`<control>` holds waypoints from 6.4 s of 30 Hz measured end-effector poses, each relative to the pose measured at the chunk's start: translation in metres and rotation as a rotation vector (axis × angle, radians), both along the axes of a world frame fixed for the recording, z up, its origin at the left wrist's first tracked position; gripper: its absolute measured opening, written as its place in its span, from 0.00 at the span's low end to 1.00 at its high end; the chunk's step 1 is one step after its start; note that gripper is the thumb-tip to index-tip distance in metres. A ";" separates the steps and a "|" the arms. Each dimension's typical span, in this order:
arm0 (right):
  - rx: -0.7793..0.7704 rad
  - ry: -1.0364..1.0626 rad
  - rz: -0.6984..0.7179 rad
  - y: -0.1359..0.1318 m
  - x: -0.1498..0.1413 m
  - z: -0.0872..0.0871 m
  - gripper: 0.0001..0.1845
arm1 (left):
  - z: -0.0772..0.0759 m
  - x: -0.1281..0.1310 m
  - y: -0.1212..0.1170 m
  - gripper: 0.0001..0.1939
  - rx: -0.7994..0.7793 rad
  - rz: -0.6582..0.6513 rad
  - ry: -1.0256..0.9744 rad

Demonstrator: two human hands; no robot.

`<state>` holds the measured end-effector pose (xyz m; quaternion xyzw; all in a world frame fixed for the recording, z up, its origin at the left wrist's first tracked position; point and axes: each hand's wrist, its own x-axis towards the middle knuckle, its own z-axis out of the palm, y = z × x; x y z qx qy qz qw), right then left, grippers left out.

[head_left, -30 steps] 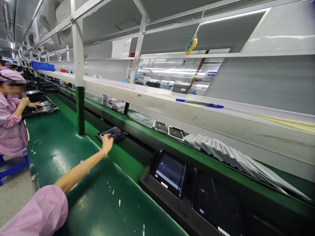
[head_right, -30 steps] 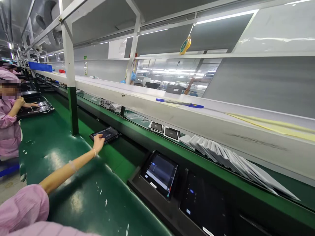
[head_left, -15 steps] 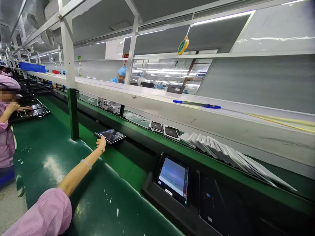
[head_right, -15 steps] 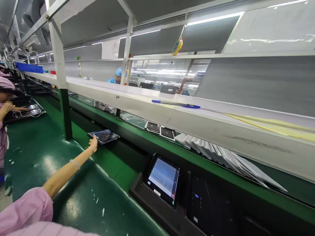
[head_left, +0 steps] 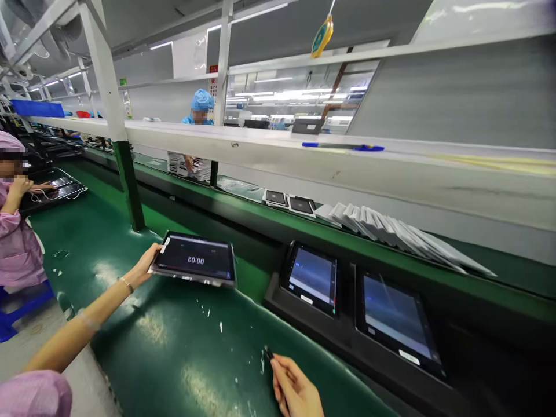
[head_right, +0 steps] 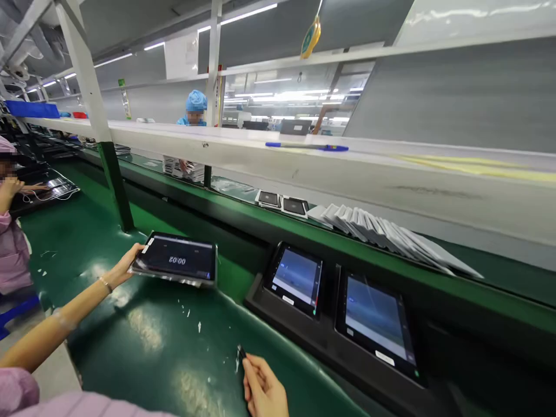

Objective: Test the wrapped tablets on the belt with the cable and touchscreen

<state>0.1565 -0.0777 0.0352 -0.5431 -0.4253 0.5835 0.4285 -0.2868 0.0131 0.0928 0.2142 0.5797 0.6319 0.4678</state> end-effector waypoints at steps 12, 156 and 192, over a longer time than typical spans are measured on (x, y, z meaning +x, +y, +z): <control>0.084 -0.186 0.258 -0.015 -0.006 0.003 0.24 | -0.030 -0.002 -0.133 0.61 -0.009 -0.562 0.390; 0.210 -0.436 0.541 -0.021 -0.021 0.000 0.28 | -0.067 0.145 -0.220 0.20 0.576 -0.436 1.907; 0.220 -0.434 0.548 -0.019 -0.022 0.003 0.28 | 0.009 0.081 -0.157 0.31 0.276 -0.678 1.774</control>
